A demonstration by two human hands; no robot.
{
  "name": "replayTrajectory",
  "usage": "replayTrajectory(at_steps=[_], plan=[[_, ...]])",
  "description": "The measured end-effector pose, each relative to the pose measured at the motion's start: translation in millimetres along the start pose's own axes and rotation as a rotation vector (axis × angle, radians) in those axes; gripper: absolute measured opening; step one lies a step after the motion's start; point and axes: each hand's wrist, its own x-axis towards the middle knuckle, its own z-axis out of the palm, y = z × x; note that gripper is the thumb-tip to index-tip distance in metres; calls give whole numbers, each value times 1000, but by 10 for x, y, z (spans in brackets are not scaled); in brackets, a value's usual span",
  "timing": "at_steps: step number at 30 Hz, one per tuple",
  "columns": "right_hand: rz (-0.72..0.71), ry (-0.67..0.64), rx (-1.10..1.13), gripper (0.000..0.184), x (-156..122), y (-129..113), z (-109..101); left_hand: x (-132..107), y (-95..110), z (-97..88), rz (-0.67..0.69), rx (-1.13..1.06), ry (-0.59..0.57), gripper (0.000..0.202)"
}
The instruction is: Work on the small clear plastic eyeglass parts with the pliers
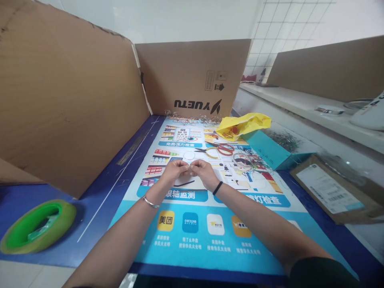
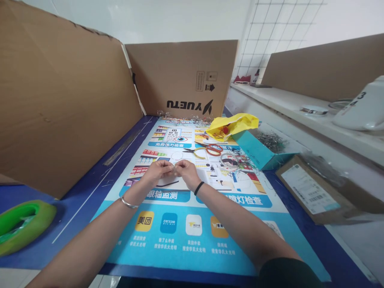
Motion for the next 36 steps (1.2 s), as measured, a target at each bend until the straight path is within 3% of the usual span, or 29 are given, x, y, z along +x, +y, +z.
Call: replayTrajectory(at_steps=[7, 9, 14, 18, 21, 26, 30, 36], plan=[[-6, -112, -151, 20, 3, -34, -43, 31, 102, -129, -17, 184, 56, 17], [-69, -223, -385, 20, -4, -120, -80, 77, 120, -231, 60, 304, 102, 14], [-416, -573, -1315, 16, -166, -500, -117, 153, 175, -475, 124, 602, 228, 9], [-374, -755, -1742, 14, -430, -716, -13, 167, 219, -569, 155, 995, 249, 13], [-434, -752, -1819, 21, -587, -740, 96, 174, 223, -604, 164, 1114, 256, 15], [-419, -740, -1870, 22, -659, -673, 202, 199, 163, -655, 125, 1187, 245, 15], [-420, -737, -1868, 22, -610, -682, 171, 225, 112, -670, 90, 1231, 234, 15], [-358, -853, -1837, 20, -470, -774, 34, 224, 111, -635, 87, 1261, 208, 16]])
